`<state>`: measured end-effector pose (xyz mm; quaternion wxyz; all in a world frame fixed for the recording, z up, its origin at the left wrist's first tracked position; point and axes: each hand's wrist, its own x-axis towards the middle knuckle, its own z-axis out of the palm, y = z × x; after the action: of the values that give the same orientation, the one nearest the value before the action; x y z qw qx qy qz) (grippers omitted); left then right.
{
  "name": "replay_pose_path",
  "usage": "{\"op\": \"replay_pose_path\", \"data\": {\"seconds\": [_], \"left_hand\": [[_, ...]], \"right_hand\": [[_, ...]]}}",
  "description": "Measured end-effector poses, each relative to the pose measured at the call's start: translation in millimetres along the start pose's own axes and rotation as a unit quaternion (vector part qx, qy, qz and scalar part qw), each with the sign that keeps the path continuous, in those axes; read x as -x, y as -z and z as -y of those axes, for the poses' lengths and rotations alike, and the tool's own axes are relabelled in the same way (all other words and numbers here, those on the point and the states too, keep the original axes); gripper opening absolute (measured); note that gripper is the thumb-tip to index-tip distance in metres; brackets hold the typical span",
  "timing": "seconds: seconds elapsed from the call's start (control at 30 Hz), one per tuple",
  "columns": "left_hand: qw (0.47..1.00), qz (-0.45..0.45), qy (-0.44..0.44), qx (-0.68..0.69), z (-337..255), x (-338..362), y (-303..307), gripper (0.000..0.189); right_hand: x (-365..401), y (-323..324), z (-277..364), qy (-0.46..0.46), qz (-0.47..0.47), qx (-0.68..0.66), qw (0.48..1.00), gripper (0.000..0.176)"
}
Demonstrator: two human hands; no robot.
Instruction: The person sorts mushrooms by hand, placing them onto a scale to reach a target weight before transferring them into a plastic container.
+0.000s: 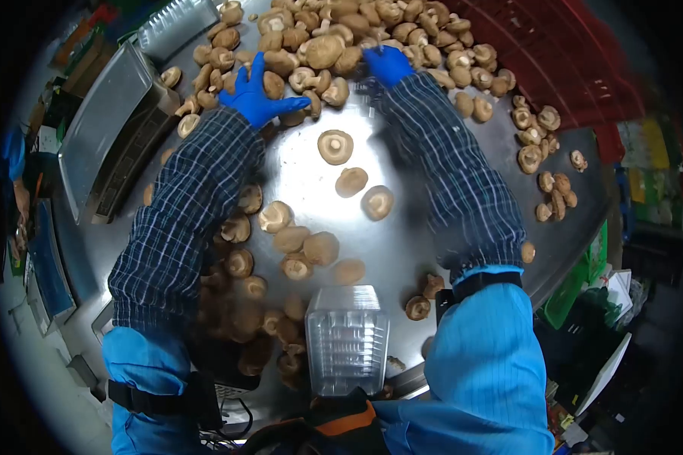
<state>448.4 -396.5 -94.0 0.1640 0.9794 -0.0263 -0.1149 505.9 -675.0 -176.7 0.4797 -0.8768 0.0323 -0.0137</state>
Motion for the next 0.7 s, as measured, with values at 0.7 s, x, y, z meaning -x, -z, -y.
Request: {"op": "replay_pose_path", "data": {"seconds": [0.7], "left_hand": [[0.917, -0.143, -0.303, 0.216, 6.4, 189.4, 58.2, 0.129]], "right_hand": [[236.4, -56.2, 184.2, -0.215, 0.239, -0.731, 0.602, 0.077]]}}
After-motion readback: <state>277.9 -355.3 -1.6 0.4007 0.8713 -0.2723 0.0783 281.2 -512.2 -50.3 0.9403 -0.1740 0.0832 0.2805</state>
